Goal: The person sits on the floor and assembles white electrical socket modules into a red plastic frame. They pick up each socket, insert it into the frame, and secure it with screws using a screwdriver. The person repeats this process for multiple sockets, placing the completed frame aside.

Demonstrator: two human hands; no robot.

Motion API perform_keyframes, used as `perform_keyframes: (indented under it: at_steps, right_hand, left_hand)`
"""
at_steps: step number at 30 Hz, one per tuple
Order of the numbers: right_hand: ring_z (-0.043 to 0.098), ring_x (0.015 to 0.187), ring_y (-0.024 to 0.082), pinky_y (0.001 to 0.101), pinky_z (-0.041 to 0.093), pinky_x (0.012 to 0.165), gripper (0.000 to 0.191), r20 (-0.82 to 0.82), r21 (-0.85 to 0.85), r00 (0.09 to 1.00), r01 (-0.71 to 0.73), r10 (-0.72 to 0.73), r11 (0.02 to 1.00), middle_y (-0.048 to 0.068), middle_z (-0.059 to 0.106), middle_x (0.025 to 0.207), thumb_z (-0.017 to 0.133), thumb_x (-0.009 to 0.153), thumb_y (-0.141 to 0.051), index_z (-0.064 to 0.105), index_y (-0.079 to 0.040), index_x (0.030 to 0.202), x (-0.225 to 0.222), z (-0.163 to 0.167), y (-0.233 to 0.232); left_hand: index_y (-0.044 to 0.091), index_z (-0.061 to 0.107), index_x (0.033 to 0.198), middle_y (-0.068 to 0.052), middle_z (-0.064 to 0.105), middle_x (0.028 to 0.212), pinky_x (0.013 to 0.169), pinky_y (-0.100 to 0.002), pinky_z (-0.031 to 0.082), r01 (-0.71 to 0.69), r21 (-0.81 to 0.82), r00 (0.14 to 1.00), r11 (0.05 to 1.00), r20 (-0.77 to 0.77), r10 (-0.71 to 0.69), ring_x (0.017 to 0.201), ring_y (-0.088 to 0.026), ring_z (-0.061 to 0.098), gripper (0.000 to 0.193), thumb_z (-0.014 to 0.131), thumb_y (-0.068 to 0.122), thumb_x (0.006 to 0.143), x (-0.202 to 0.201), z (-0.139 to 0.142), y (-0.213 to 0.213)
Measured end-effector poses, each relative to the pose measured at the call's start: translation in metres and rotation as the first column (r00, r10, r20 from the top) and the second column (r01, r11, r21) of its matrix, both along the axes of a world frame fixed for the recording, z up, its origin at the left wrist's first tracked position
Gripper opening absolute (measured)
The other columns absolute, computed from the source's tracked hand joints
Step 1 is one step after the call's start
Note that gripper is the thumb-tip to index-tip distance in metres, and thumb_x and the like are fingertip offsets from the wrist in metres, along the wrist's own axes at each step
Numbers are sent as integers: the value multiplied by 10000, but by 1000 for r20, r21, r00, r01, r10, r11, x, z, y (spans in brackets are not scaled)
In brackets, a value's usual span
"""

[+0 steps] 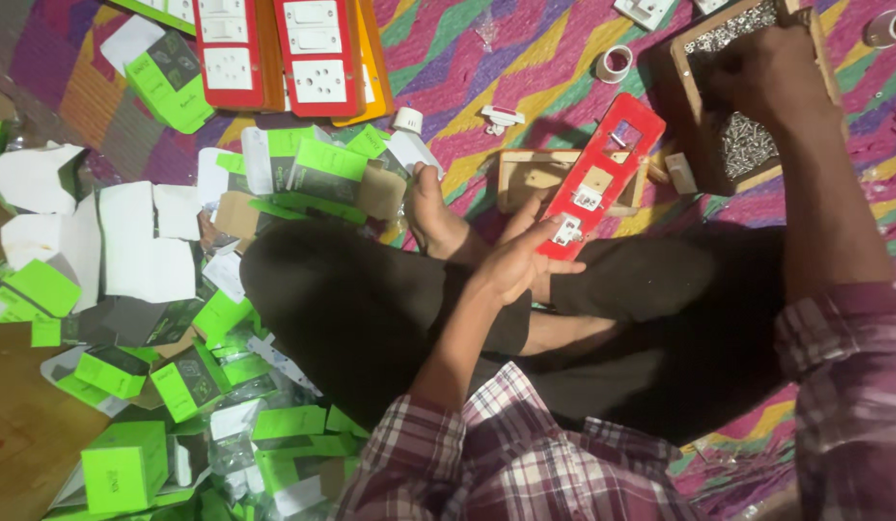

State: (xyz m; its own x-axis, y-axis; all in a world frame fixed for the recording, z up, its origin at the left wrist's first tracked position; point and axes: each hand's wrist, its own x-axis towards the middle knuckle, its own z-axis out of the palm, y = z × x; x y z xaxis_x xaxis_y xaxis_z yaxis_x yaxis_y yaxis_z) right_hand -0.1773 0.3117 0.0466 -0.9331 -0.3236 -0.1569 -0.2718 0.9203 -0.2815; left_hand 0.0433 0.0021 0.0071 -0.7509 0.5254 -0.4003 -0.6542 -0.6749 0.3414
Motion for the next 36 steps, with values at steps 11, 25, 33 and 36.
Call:
perform_keyframes:
  at_steps: [11,25,33,36]
  right_hand:
    - [731,884,189,300,567,744,194,80,-572,995,-7,64,820,139,760,1028,815,889,-18,765,24,1072,149,67,-112]
    - [670,872,214,351,506,780,124,-38,-497,997,35,-62,867,87,711,918,858,928,-95,770,-33,989,165,47,-144]
    - [686,888,221,351,519,797,164,-93,-499,996,-50,4,865,91,729,964,857,905,-88,798,-42,1051,166,47,-141]
    - [699,911,221,343,532,812,149,-63,-495,997,-71,46,866,90,732,991,830,913,-58,793,-37,1057,162,50,-136]
  left_hand:
    - [191,317,1524,-103,504,1458,946,-571,534,-16,-140,999,990,-34,12,1251,-277,590,524,523,322,1060,6,-7,14]
    - [141,413,1415,-66,545,1264,790,-330,557,-132,-358,973,924,-224,52,1040,-128,550,333,483,226,1101,9,-8,24]
    - [121,404,1386,-71,545,1223,721,-305,561,-166,-421,970,892,-230,72,930,-121,549,314,480,198,1091,10,-12,26]
    - [119,392,1382,-67,540,1228,707,-304,567,-186,-450,967,874,-239,84,924,-106,551,327,487,184,1075,9,-11,29]
